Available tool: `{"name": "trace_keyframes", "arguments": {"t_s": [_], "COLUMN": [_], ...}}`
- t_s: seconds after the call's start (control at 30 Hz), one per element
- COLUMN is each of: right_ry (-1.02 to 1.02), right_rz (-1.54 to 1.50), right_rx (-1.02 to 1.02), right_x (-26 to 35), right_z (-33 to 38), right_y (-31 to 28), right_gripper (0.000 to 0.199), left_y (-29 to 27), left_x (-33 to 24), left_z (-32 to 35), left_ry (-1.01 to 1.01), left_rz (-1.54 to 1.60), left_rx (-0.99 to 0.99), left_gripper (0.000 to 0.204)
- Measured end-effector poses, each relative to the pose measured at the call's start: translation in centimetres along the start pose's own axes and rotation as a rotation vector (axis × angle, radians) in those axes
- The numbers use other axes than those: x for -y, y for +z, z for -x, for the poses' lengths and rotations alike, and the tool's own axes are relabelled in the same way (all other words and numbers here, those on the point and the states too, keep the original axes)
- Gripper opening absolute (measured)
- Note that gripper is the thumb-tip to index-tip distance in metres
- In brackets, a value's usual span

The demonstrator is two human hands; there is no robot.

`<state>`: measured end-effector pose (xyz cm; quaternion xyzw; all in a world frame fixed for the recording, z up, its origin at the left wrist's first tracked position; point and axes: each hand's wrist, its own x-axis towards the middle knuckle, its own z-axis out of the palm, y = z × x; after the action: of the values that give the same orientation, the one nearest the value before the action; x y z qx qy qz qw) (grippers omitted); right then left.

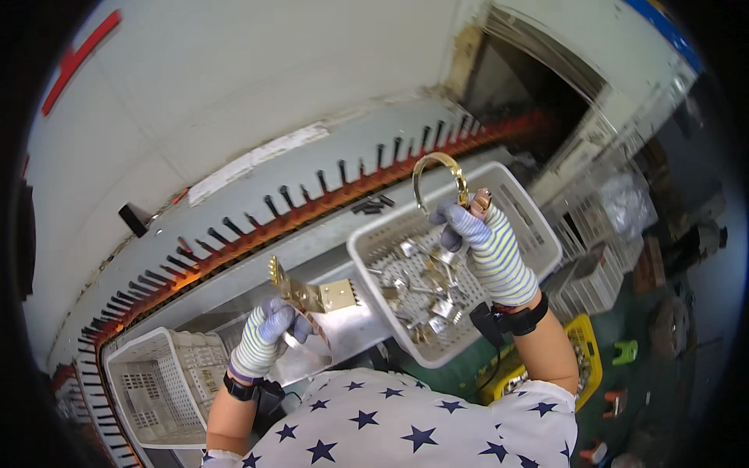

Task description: Sorting and organizing small gold and silver colored manufactured components into baskets and onto an industrial conveyor belt line.

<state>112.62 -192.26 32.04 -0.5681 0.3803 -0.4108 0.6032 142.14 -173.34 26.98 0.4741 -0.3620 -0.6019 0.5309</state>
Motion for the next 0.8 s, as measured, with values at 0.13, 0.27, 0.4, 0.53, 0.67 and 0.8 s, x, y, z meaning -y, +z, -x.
{"name": "trace_keyframes", "arguments": {"t_s": [0.13, 0.27, 0.4, 0.53, 0.67, 0.8], "right_ry": [-0.028, 0.063, 0.077, 0.051, 0.114, 0.146], "right_rz": [-0.023, -0.127, -0.175, -0.166, -0.191, -0.215], "right_rx": [-0.123, -0.201, -0.313, -0.359, -0.348, -0.371], "right_x": [-0.4, -2.8, -3.9, -3.9, -3.4, -3.4], "right_z": [3.5, 7.5, 11.1, 14.2, 16.5, 18.0], "right_y": [-6.6, -10.8, -12.2, -12.5, -12.4, -14.0], "right_gripper": [0.033, 0.033, 0.031, 0.031, 0.032, 0.034], "left_y": [4.5, 6.5, 10.0, 11.0, 10.4, 10.9], "left_x": [2.2, 4.2, 4.4, 5.8, 7.5, 8.1], "left_z": [-3.3, -4.8, -6.0, -8.8, -10.2, -8.7], "left_ry": [-0.07, -0.143, -0.127, 0.051, 0.147, 0.007], "left_rz": [0.02, 0.082, 0.084, 0.002, -0.119, 0.102], "left_rx": [0.078, 0.249, 0.242, 0.299, 0.188, 0.163], "left_gripper": [0.048, 0.06, 0.064, 0.074, 0.073, 0.073]}}
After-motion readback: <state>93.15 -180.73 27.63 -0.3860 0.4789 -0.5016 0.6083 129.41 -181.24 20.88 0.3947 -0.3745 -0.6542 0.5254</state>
